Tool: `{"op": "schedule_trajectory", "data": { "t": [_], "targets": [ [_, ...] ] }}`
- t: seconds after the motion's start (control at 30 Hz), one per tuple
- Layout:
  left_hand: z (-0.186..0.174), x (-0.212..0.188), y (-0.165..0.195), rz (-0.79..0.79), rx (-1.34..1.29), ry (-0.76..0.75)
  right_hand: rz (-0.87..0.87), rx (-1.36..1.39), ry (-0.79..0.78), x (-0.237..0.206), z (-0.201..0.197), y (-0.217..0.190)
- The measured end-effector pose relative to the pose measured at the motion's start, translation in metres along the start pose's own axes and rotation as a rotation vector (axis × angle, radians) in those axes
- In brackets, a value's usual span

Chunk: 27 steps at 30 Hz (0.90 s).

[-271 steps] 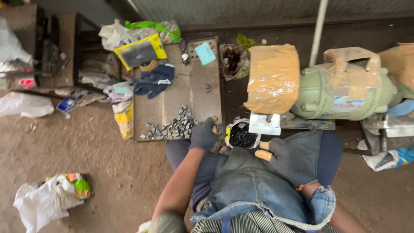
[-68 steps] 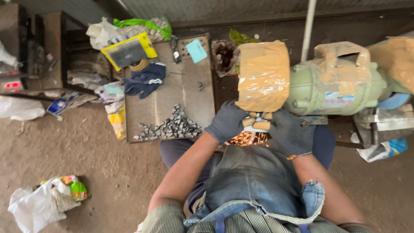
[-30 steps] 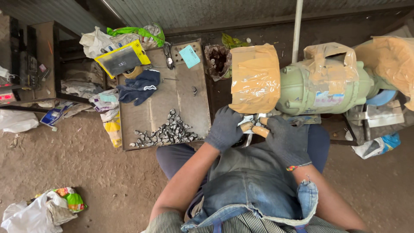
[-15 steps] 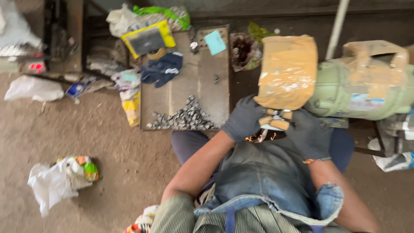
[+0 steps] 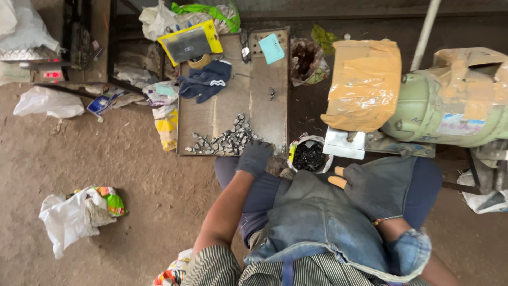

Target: The person sits on the floor and grinds small metal workpieces against a bench grinder, holding each piece with both gloved hands and producing sparks. They place finished pieces on a metal tray with a pile of similar ground pieces and take new pieces from a container to continue grinding.

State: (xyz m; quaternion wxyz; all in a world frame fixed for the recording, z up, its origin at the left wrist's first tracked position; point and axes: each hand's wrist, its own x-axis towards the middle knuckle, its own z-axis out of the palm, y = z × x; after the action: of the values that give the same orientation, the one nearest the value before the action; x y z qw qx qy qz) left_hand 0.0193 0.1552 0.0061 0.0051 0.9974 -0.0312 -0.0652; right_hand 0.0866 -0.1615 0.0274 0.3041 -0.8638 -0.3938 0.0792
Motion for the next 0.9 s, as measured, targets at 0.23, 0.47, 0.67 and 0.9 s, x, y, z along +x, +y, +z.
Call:
{"op": "schedule_trajectory", "data": {
  "t": [0.23,0.47,0.67,0.9],
  "targets": [
    [-0.002,-0.005,-0.011,-0.160,-0.484,-0.006,0.121,0.115,0.036,0.001,-0.011,-0.010],
    [-0.046,-0.008,0.054,-0.221,-1.402,0.056,0.189,0.356,0.032,0.009,-0.044,-0.053],
    [-0.091,-0.003,0.114,0.151,-2.080,-0.233,-0.006,0.387,-0.139,0.011,-0.072,-0.051],
    [-0.084,0.023,0.125,0.003,-1.579,0.130,0.288,0.188,0.250,0.011,-0.051,-0.019]
  ]
}}
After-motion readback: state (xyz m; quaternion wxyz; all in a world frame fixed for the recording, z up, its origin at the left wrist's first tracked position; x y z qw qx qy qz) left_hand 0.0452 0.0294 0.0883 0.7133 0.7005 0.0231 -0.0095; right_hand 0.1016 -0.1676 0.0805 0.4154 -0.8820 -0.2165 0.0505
